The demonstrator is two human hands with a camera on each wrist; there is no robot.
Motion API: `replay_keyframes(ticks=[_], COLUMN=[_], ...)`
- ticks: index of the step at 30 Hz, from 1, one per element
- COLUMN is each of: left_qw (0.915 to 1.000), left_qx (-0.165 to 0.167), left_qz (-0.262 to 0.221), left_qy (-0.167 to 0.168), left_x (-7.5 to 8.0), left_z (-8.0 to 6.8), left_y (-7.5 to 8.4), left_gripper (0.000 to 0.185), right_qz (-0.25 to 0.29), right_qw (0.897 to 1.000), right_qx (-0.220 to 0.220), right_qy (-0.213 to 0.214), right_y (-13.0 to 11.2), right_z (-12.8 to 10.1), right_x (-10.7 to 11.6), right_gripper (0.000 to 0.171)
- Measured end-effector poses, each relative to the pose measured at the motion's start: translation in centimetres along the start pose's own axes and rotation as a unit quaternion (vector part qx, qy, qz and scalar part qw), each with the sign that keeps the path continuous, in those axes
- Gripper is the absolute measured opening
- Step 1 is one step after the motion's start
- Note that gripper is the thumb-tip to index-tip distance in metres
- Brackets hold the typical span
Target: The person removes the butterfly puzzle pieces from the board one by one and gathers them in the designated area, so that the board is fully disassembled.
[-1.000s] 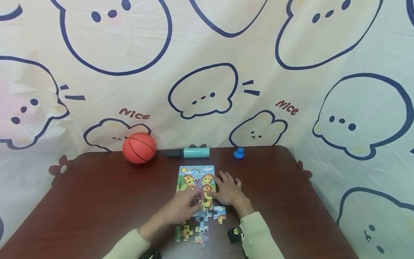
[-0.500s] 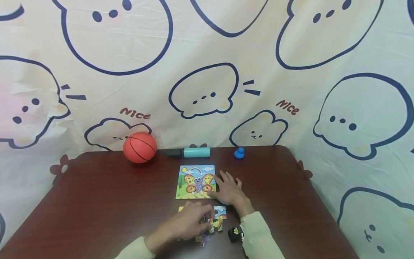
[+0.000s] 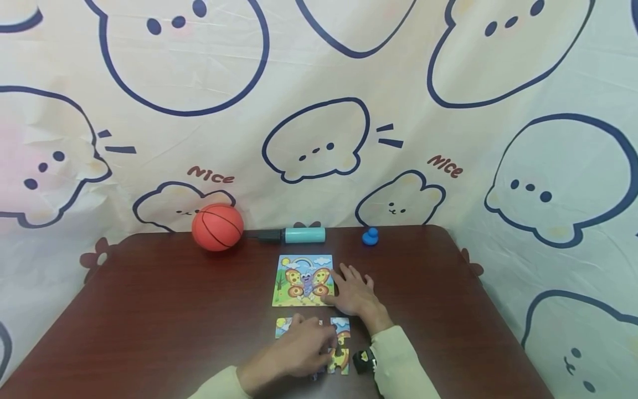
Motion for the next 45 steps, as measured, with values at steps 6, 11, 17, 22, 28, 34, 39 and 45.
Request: replay_keyframes(ticks=[6, 11, 17, 22, 28, 34, 39, 45], left_qw=[0.9999, 0.9994, 0.9948, 0.9905, 0.9836, 0.9773, 0.9741, 0.9722], left_qx=[0.008, 0.026, 0.064, 0.088, 0.12, 0.165, 0.191, 0.203], left_qz=[0.009, -0.019, -0.068, -0.086, -0.103, -0.105, -0.097, -0.097], left_qy=[0.002, 0.008, 0.041, 0.06, 0.087, 0.081, 0.073, 0.065], left_x=[-0.1, 0.1, 1.4, 2.7, 3.6, 3.7, 3.4, 3.2], left_z=[0.2, 0.2, -0.3, -0.5, -0.8, -0.8, -0.5, -0.4], left_y=[0.1, -0.9, -3.5, -5.8, -8.4, -10.8, -12.4, -13.2], left_gripper=[0.006, 0.011, 0.017, 0.027, 0.034, 0.042, 0.047, 0.049], right_qz=[-0.001, 0.001, 0.002, 0.009, 0.044, 0.058, 0.062, 0.051], right_qw=[1.0, 1.0, 1.0, 1.0, 0.999, 0.998, 0.997, 0.997], right_qx=[-0.003, 0.001, 0.005, -0.001, 0.012, 0.024, 0.044, 0.057], right_qy=[-0.004, -0.001, 0.0, -0.003, 0.003, 0.016, 0.021, 0.012], right_y=[0.0, 0.0, -0.1, 0.0, 0.0, -0.1, -0.8, -1.8], right_z=[0.0, -0.4, -0.6, -0.5, -0.5, -0.4, -0.4, -0.5], right_x=[-0.2, -0.2, -0.1, 0.0, 0.2, 0.2, 0.2, -0.1], right_gripper=[0.076, 0.076, 0.075, 0.076, 0.071, 0.065, 0.065, 0.064])
Point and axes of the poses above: each hand's wrist, its own z-axis towards the middle knuckle, its own x-axis out of the back of the hand, y = z × x, the point moved 5 cm from there along z, towards the middle knuckle, and after that the axes turned 9 degrees about -y, right-handed, at the moved point
